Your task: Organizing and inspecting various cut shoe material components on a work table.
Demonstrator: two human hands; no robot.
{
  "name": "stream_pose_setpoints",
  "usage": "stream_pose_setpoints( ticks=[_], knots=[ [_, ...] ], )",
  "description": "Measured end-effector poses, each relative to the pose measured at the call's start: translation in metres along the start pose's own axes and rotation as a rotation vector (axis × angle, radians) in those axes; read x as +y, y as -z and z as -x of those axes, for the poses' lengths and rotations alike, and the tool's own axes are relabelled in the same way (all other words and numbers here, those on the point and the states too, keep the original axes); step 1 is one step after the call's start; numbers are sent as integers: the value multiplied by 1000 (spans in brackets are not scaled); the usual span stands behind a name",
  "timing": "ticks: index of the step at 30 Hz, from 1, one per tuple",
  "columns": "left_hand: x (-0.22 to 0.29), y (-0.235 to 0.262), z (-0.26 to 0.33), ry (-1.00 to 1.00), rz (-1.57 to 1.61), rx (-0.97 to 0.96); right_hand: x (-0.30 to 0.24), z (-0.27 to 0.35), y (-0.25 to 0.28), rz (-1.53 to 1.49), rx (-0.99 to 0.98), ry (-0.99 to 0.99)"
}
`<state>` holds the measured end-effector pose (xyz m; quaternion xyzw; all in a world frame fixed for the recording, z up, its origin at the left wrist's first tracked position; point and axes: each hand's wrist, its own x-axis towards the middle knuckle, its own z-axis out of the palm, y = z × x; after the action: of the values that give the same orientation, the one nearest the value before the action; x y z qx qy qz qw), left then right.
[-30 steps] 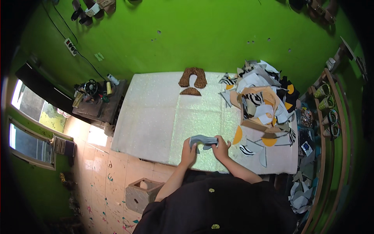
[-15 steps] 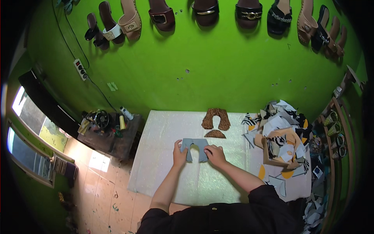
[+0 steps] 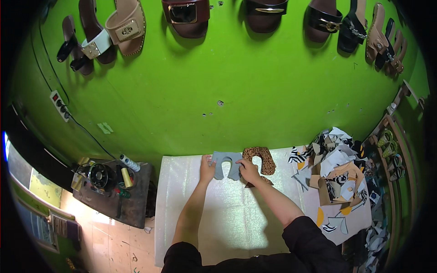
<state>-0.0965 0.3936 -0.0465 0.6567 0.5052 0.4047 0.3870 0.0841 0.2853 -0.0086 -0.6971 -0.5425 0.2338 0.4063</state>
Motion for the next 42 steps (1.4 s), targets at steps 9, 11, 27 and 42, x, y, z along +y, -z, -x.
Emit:
stream_pose_setpoints(
  ticks=[9, 11, 27, 42],
  knots=[
    [-34, -5, -13, 34, -1, 44, 14, -33, -26, 134, 0, -6],
    [-26, 1, -9, 5, -55, 11, 13, -34, -26, 134, -32, -41],
    [45, -42, 136, -241, -189, 309, -7, 77, 37, 212, 191, 151],
    [143, -121, 340, -265, -254, -18, 66, 274, 281, 286, 635, 140]
  ],
)
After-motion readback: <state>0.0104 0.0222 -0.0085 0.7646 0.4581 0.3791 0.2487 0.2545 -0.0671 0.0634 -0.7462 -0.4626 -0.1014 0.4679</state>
